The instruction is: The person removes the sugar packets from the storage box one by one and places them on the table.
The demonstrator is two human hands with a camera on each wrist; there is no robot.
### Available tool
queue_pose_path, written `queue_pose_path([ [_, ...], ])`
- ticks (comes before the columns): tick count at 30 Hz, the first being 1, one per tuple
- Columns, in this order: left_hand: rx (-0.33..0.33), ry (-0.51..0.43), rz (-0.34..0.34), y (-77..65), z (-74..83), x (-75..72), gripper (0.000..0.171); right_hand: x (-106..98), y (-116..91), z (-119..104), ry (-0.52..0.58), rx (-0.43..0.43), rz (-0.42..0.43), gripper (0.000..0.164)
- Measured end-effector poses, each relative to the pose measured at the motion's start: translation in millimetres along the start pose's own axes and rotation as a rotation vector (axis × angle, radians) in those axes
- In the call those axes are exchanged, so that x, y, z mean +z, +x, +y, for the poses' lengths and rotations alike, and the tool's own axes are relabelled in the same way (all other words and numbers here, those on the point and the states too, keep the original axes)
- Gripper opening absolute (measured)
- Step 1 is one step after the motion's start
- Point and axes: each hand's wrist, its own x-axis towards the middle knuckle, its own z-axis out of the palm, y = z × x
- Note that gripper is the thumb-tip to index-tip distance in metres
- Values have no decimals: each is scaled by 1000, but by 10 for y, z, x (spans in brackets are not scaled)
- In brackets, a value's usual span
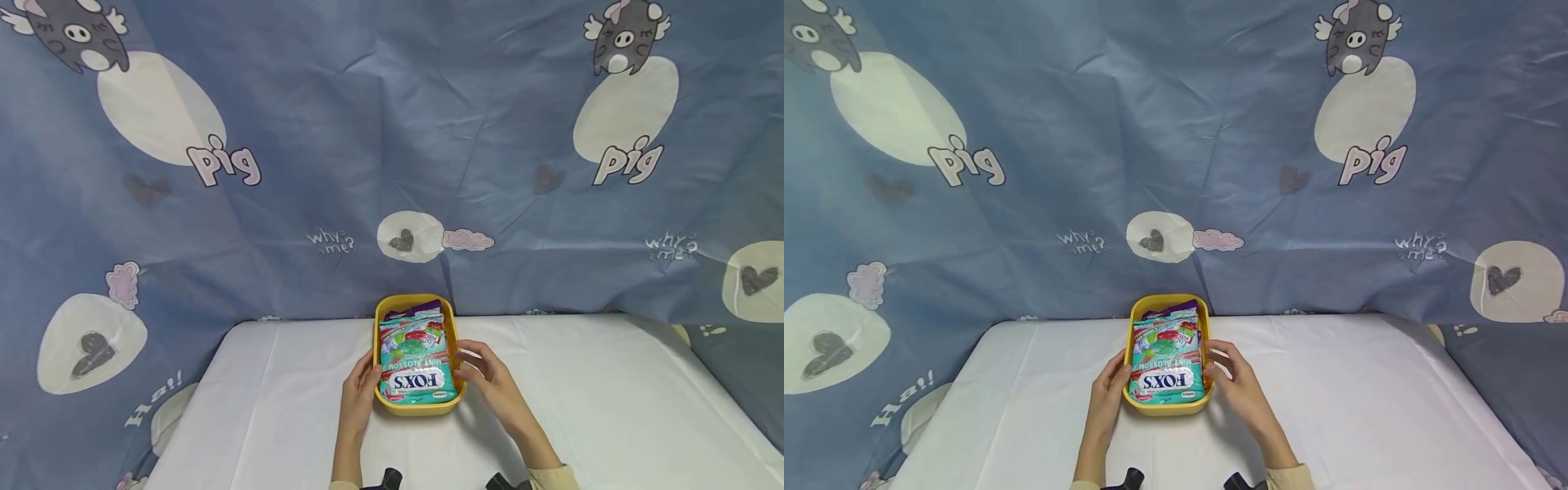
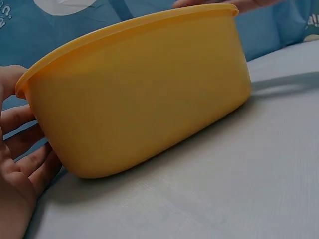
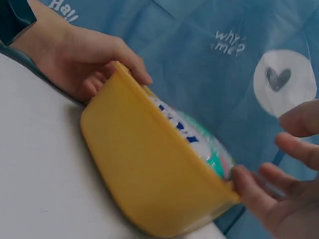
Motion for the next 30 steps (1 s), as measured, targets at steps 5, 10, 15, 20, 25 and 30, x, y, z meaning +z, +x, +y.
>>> queue_pose_path([
  [5,57,45,55,23,18,36,50,106,43,-118,-112,43,-69,42],
  [10,138,78,67,-6,17,75,53,213,67,-177,-195,62,-79,41],
  [15,83,118,117,-62,11,140,53,290,156,-157,-244,109,-91,40],
  [20,58,189,210,-109,-6,232,47,296,227,-85,-250,144,-98,38],
  [25,72,228,299,-119,-2,286,44,286,267,-48,-212,118,-106,35],
  [30,95,237,329,-112,35,321,43,313,265,-48,-219,82,-80,35],
])
